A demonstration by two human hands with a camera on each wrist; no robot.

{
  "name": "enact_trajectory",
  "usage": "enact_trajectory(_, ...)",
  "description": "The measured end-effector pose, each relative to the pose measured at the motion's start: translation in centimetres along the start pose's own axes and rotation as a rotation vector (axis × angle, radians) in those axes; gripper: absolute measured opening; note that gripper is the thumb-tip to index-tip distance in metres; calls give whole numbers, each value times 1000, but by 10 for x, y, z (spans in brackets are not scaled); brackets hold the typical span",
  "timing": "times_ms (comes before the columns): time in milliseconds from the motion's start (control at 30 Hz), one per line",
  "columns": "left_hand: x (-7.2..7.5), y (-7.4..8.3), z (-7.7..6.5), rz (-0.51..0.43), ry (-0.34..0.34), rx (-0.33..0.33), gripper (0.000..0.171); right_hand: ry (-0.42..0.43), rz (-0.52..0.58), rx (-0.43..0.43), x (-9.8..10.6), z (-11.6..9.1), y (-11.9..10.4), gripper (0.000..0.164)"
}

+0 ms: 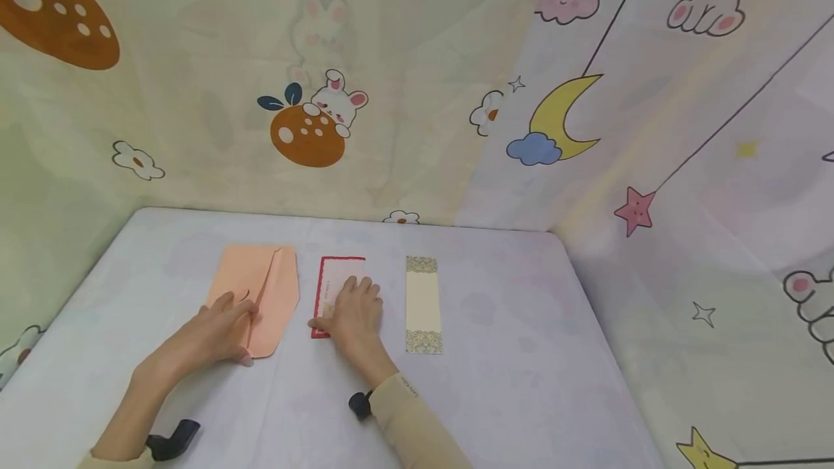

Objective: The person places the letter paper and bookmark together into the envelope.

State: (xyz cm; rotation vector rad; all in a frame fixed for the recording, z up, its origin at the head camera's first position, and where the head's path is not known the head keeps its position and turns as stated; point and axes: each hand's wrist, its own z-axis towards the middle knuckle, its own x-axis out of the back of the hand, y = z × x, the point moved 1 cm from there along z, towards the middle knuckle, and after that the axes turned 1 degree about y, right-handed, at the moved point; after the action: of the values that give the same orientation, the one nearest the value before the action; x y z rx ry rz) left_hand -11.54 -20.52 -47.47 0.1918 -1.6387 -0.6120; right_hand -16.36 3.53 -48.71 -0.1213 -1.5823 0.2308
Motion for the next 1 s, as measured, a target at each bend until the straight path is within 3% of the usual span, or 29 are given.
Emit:
enact_trajectory(267,1,3,1,-4,0,13,64,-35,47,-25,7,3,4,111)
enact_trajectory(500,0,2,2,-4,-2,26,63,-36,185,-53,10,5,7,107)
enact_trajectory(1000,-2,2,3,-2,-17,41,62,45,385,-81,6,9,32,59)
